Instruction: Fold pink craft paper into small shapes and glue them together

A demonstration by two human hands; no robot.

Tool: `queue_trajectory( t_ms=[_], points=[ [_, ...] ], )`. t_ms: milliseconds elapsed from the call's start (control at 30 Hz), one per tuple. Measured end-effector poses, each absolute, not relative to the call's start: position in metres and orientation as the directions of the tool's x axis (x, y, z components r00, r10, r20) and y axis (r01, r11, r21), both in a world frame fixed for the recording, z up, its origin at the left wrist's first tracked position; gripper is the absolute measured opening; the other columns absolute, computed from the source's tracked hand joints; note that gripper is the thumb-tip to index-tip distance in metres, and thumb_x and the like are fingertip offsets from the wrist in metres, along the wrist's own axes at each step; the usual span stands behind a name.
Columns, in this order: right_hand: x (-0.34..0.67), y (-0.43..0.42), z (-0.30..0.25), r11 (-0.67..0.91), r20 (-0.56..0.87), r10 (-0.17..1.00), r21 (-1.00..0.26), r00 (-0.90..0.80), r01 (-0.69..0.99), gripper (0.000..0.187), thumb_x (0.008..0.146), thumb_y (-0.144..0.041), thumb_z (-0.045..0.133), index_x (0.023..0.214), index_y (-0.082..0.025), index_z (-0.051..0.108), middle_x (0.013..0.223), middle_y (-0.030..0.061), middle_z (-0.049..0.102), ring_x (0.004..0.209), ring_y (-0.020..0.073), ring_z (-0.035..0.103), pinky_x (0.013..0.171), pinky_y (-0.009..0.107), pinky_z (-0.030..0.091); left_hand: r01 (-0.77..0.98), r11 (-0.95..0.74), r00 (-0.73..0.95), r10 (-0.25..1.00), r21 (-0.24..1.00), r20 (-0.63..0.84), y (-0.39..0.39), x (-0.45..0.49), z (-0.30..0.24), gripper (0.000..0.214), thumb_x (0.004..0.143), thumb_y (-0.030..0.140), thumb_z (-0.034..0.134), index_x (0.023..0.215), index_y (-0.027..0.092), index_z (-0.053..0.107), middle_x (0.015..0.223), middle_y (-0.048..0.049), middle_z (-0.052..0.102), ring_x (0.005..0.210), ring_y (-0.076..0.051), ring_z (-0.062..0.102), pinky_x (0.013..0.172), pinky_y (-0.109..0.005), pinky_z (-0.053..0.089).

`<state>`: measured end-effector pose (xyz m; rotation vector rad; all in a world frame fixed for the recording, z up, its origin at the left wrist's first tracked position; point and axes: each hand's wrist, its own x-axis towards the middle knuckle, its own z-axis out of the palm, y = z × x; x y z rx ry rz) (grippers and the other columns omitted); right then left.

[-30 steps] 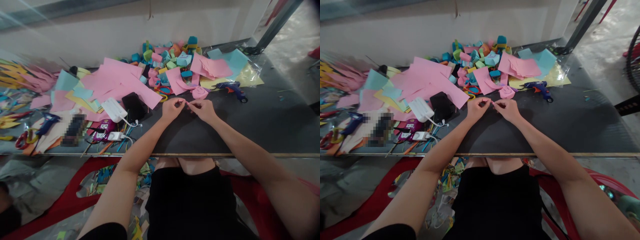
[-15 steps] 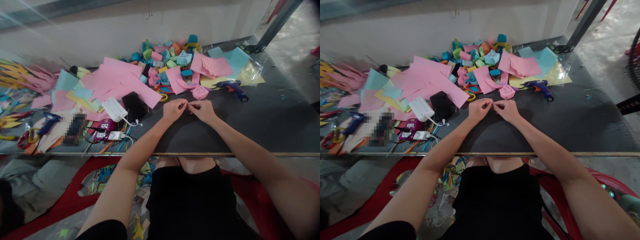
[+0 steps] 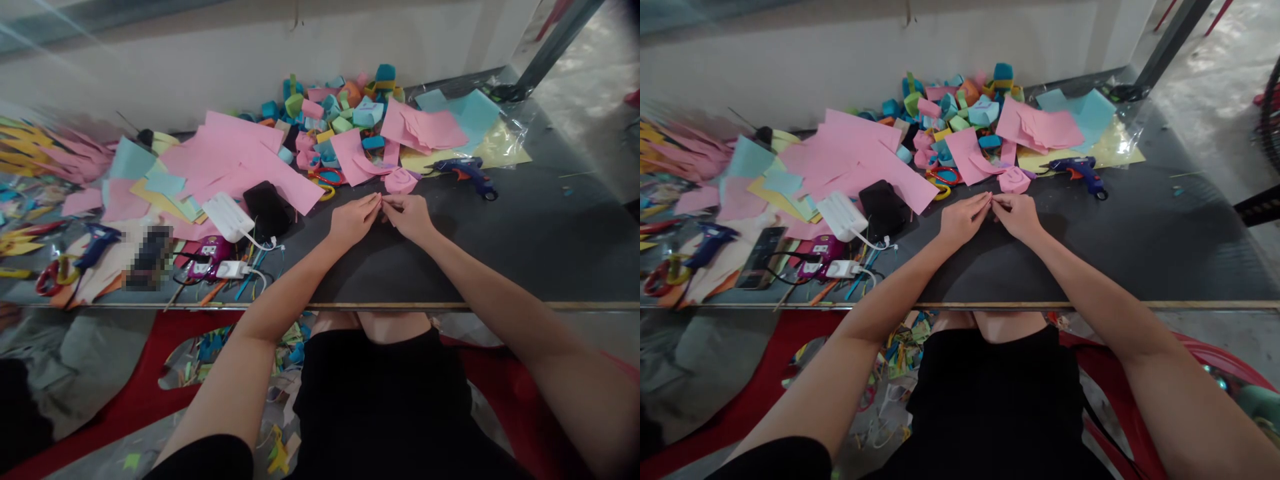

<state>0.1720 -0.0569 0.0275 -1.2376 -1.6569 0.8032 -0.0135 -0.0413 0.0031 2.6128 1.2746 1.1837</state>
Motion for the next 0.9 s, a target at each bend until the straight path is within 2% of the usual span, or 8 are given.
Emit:
queue_trajectory(
  t_ms=[133,300,433,633,767,900],
  points=[
    [0.172,-0.055,0.025,0.294,0.267,0.955,-0.905,-0.127,0.307,0.035,0.092,-0.045,0.066,0.105,-0.02,0.086,0.075,0.0039,0.079,0.058,0.0138,0.071,0.056,0.025,0.055,0.633,-0.703,0.34,0.628,0.324,0.7,-0.042,-0.016,0.008,0.025,0.106,0.033,0.058,0.11,0.023,0.081,0.121,-0.0084,0.081,0.106,-0.02,0.077,0.092,-0.035,0.062],
    [0.171,-0.055,0.027,0.322,0.291,0.946,-0.898,-0.143,0.301,0.035,0.093,-0.045,0.066,0.107,-0.02,0.086,0.088,0.0056,0.082,0.06,0.013,0.071,0.06,0.027,0.058,0.615,-0.716,0.33,0.614,0.33,0.717,-0.042,-0.016,0.018,0.022,0.106,0.031,0.058,0.1,0.02,0.076,0.111,-0.0086,0.078,0.106,-0.019,0.071,0.097,-0.035,0.057],
    [0.17,-0.057,0.027,0.343,0.316,0.939,-0.868,-0.134,0.359,0.032,0.094,-0.04,0.065,0.109,-0.021,0.085,0.092,0.0059,0.083,0.061,0.0138,0.072,0.066,0.029,0.061,0.621,-0.705,0.342,0.638,0.344,0.69,-0.04,-0.015,0.02,0.022,0.107,0.03,0.055,0.098,0.02,0.072,0.107,-0.0081,0.075,0.109,-0.021,0.067,0.101,-0.039,0.054],
    [0.172,-0.058,0.024,0.399,0.378,0.915,-0.807,-0.139,0.436,0.03,0.095,-0.039,0.066,0.111,-0.022,0.085,0.091,0.006,0.084,0.066,0.0179,0.076,0.068,0.031,0.061,0.673,-0.678,0.334,0.634,0.295,0.697,-0.036,-0.015,0.015,0.018,0.105,0.03,0.057,0.097,0.021,0.07,0.117,-0.0099,0.069,0.116,-0.025,0.062,0.106,-0.044,0.051],
    [0.173,-0.057,0.023,0.408,0.389,0.91,-0.79,-0.141,0.458,0.03,0.096,-0.039,0.066,0.113,-0.024,0.085,0.095,0.0055,0.085,0.068,0.0187,0.077,0.069,0.032,0.06,0.663,-0.673,0.333,0.657,0.328,0.676,-0.034,-0.017,0.013,0.018,0.105,0.032,0.057,0.1,0.021,0.071,0.121,-0.0114,0.067,0.12,-0.027,0.06,0.11,-0.047,0.048],
    [0.174,-0.058,0.025,0.418,0.401,0.905,-0.766,-0.145,0.489,0.03,0.095,-0.038,0.068,0.114,-0.023,0.085,0.088,0.0055,0.084,0.068,0.0189,0.075,0.069,0.032,0.059,0.653,-0.661,0.334,0.689,0.369,0.644,-0.031,-0.018,0.01,0.02,0.105,0.035,0.057,0.101,0.022,0.072,0.123,-0.0112,0.066,0.121,-0.026,0.059,0.105,-0.044,0.051]
  ],
)
